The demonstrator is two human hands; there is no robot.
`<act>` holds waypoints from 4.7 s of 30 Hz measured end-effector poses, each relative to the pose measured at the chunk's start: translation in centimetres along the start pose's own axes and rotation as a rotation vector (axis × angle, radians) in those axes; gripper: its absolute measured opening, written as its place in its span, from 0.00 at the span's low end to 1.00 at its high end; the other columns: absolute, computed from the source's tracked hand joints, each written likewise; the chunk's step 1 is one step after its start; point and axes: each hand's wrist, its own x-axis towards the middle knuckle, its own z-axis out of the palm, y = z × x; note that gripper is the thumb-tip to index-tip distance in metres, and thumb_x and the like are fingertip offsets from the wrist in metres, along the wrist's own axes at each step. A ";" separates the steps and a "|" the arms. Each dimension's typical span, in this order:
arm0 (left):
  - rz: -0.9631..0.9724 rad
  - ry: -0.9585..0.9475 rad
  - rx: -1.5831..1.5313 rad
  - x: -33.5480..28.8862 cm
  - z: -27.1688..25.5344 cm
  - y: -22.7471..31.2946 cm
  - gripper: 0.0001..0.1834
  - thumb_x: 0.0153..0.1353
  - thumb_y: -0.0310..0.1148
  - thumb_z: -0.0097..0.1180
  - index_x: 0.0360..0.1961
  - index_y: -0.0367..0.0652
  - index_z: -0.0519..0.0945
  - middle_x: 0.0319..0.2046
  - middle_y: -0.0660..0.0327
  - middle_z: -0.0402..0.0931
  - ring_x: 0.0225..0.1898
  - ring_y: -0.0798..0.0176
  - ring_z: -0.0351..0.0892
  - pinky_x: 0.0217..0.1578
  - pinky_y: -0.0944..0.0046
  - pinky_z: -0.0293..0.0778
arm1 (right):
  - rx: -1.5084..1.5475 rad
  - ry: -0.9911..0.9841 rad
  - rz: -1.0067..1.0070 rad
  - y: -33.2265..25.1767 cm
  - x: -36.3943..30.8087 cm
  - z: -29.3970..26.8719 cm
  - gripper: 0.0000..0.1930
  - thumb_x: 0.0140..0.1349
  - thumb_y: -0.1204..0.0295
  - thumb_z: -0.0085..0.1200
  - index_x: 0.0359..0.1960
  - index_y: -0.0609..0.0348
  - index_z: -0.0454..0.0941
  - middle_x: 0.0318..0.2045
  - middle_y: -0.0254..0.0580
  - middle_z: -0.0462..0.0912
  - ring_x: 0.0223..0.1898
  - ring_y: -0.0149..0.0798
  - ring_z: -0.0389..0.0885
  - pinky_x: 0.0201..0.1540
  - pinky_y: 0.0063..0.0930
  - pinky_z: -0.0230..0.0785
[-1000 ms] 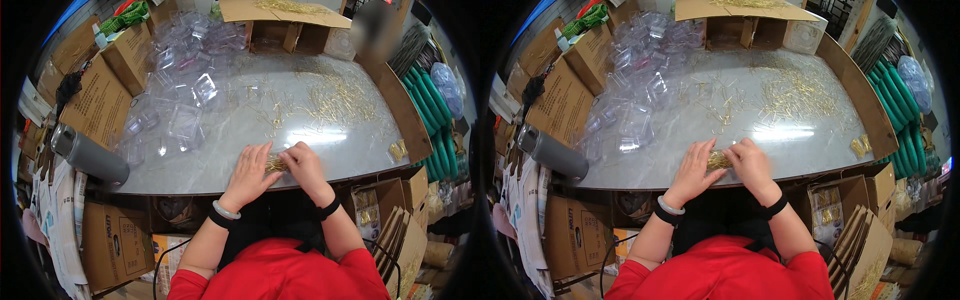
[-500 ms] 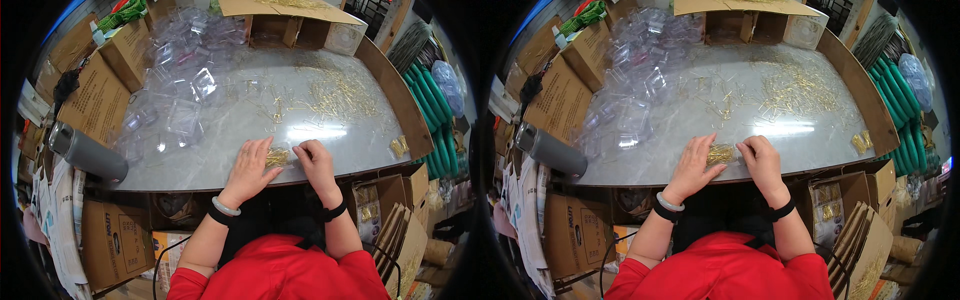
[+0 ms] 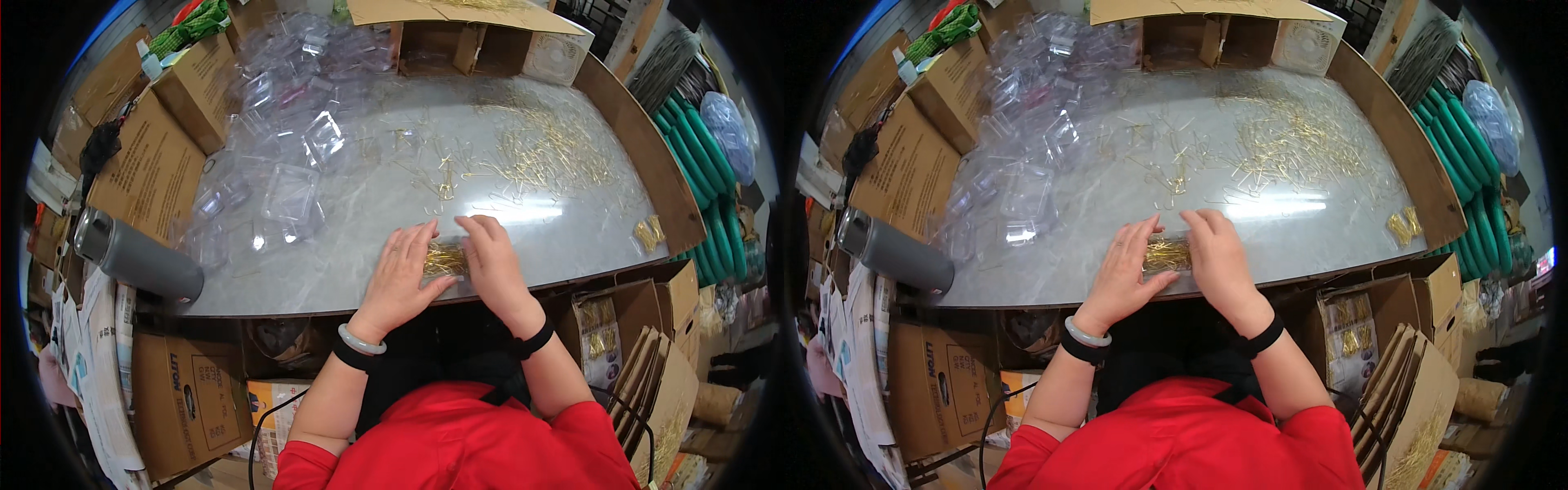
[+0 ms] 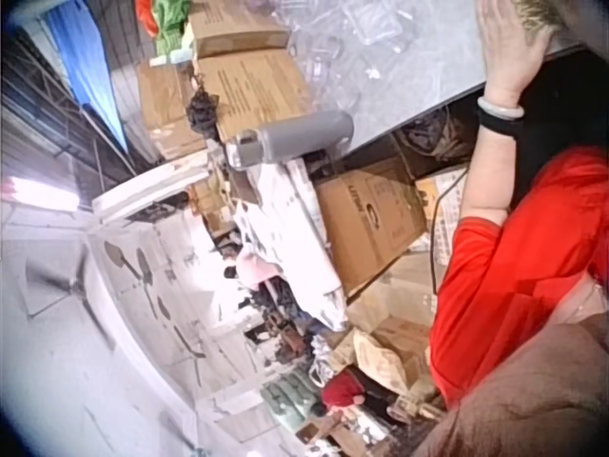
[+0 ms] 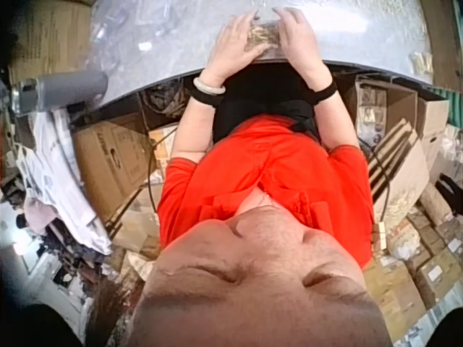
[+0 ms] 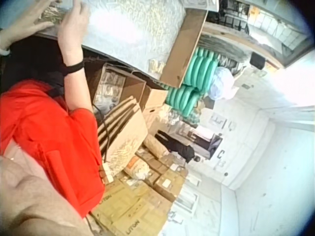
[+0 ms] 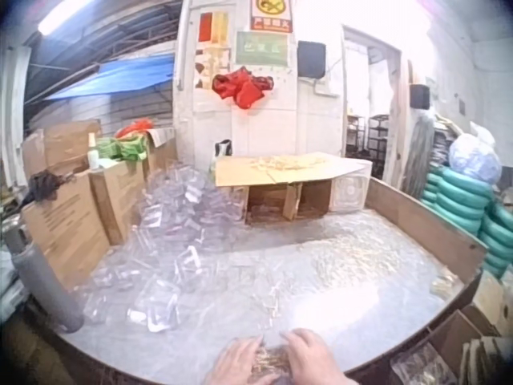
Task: The recorder is sorting and counting small gold-colored metal components, placing them into small plastic bags, and then organizing these bags into boxes.
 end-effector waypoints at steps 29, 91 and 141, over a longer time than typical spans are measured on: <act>0.023 0.144 0.130 0.3 0.4 0.6 0.36 0.58 0.50 0.67 0.59 0.32 0.75 0.55 0.46 0.75 0.57 0.41 0.72 0.59 0.48 0.68 | 0.120 -0.208 0.361 -2.2 0.0 -4.2 0.08 0.65 0.71 0.58 0.42 0.57 0.86 0.29 0.52 0.85 0.32 0.52 0.86 0.34 0.39 0.76; 0.081 0.151 0.065 0.3 0.1 0.5 0.32 0.53 0.42 0.71 0.55 0.33 0.78 0.55 0.49 0.77 0.56 0.43 0.73 0.61 0.48 0.67 | -0.155 -0.409 -0.119 0.5 3.0 -5.1 0.07 0.61 0.67 0.61 0.34 0.57 0.84 0.32 0.46 0.80 0.34 0.51 0.82 0.38 0.42 0.75; 0.088 0.164 0.064 0.3 0.6 0.3 0.30 0.49 0.34 0.68 0.54 0.35 0.78 0.53 0.53 0.77 0.56 0.48 0.73 0.63 0.49 0.66 | 0.112 -0.307 0.191 -3.5 0.6 -1.7 0.08 0.55 0.70 0.67 0.34 0.58 0.83 0.31 0.44 0.79 0.32 0.48 0.82 0.34 0.39 0.75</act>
